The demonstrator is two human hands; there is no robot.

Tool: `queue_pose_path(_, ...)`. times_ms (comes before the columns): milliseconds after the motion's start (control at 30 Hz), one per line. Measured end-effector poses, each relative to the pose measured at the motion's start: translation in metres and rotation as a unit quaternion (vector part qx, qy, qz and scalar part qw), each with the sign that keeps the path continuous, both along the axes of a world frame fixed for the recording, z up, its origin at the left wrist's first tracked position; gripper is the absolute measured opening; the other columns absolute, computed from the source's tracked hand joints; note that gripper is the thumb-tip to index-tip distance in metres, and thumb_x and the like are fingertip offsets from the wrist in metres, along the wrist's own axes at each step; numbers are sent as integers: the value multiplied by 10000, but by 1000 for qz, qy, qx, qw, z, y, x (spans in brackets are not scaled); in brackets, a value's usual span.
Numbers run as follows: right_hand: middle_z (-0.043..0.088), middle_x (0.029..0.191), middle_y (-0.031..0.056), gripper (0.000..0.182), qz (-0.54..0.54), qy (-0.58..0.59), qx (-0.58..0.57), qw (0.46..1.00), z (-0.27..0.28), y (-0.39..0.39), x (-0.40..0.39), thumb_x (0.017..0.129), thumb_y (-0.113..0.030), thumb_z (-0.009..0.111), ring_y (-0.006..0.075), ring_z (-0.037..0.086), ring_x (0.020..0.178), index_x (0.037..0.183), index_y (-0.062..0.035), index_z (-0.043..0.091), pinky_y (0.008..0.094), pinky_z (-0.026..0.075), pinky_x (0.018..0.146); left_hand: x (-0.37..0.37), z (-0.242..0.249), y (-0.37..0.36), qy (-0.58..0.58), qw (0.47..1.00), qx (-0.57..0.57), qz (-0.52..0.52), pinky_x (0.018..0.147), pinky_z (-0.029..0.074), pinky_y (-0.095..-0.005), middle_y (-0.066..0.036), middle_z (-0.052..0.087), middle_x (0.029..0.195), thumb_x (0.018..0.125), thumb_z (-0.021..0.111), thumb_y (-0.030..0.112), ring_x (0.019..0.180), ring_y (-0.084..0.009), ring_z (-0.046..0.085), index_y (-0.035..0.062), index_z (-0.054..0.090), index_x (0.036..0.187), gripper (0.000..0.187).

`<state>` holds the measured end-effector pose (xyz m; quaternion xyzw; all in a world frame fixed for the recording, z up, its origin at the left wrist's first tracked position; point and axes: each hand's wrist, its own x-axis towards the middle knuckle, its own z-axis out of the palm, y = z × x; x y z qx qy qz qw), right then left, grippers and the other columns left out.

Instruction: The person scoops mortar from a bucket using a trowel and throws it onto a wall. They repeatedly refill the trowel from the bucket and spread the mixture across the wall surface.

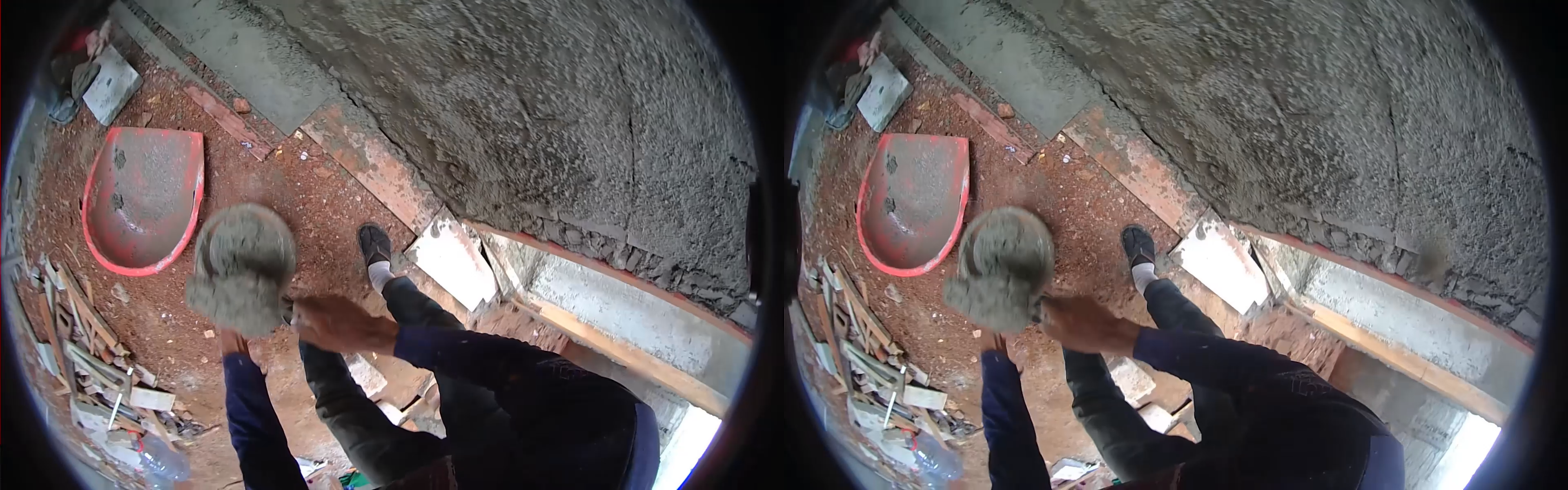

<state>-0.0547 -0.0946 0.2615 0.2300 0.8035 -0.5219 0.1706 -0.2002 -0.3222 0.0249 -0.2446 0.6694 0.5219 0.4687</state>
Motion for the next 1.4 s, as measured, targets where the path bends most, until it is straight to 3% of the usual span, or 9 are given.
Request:
queue_pose_path(167,632,777,182,310,44,36,-230,972,69,45,32,901,-281,619,296,653,727,1033,-1,605,415,499,656,81,163,-57,-69,967,-16,245,523,478,-354,-51,650,794,841,551,60,662,-210,630,34,638,1070,247)
queue_pose_path(233,659,804,128,345,45,-42,-332,941,66,115,51,862,-332,653,220,648,678,983,-9,667,366,518,643,122,170,-132,-75,965,-178,176,609,485,-347,-46,605,913,838,574,61,728,-203,577,-17,614,1088,265)
queue_pose_path(367,677,931,72,227,-117,-107,-84,984,68,310,116,852,-224,639,170,649,774,983,-44,686,303,548,657,194,262,-153,-39,946,-183,265,784,487,-354,-73,629,1008,761,632,16,868,-204,589,-48,614,1078,324)
queue_pose_path(533,540,659,-16,221,-304,-35,-14,952,369,317,72,916,-283,611,63,494,510,977,-72,629,214,386,400,235,346,-152,-117,934,-116,316,867,510,-343,-98,625,1077,744,604,-17,950,-242,618,-44,586,1146,404)
queue_pose_path(633,515,631,7,248,-138,-6,133,982,414,274,74,920,-321,612,125,455,467,941,-74,623,274,412,415,228,374,-86,-79,936,-131,317,624,526,-344,-78,625,857,770,593,33,750,-197,628,-11,620,990,226)
queue_pose_path(700,538,638,39,254,14,-12,197,980,403,245,73,919,-326,610,167,506,492,936,-73,624,315,441,448,228,360,-85,-131,956,-148,217,366,378,-281,-23,568,666,804,618,95,444,-119,491,18,633,924,143)
queue_pose_path(933,690,802,166,293,358,-61,547,754,273,94,116,892,-220,509,296,698,760,1054,-18,646,465,537,657,185,418,10,45,995,-80,-30,364,317,-321,-69,565,604,789,624,160,420,-135,485,-11,629,781,171)
queue_pose_path(1167,650,756,270,404,153,-78,332,928,253,24,115,912,-361,534,455,651,749,934,28,640,511,523,709,183,424,29,260,952,-2,-164,860,501,-320,-139,649,1092,793,582,-21,985,-210,624,-6,530,1283,493)
queue_pose_path(1400,669,842,218,298,78,-43,309,947,339,-4,135,918,-303,572,411,647,784,1020,-33,645,476,511,711,134,452,17,100,985,143,5,644,521,-327,-97,645,878,780,575,-44,776,-198,631,-32,604,1044,265)
